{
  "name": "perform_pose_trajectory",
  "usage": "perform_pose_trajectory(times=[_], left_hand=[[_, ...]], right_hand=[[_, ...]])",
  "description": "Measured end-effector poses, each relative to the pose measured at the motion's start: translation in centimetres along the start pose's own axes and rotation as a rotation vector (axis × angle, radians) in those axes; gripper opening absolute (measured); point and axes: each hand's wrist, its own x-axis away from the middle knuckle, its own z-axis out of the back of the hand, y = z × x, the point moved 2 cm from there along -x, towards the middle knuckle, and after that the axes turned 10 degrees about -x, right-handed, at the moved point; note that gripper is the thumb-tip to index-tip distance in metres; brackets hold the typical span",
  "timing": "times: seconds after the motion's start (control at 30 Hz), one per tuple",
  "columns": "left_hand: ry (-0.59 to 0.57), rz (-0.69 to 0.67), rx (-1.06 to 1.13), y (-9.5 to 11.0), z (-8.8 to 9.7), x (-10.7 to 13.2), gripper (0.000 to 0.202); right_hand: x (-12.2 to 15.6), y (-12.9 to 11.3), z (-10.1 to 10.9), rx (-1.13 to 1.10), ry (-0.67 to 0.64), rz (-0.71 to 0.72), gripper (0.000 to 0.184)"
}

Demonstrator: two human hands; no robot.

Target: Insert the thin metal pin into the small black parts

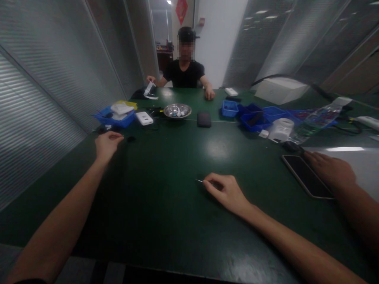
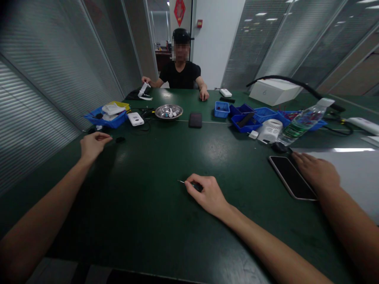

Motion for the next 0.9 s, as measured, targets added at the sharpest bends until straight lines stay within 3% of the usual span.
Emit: perform_pose_trajectory(times=[0.17,0.33,0.47,0.9], left_hand=[[0.110,0.045,0.034,0.7,-1.2,-0.3,0.033],[0.190,-0.053,-0.009,2.7,-1.8,0.2,0.028],[0.130,-0.060,-0.055,3.6,-2.1,0.6,0.029],[0.077,0.009,0.036,2.8,-2.5,0.3,0.031]], right_hand=[[-0.1,0.2,0.2,0.009,0.005,0.015,0.028],[-0.1,0.2,0.2,0.010,-0.002,0.012,0.028],[-0.1,0.1,0.1,-0.006,-0.007,0.000,0.028],[-0.2,0.3,0.1,-0.011,-0.006,0.005,0.027]])
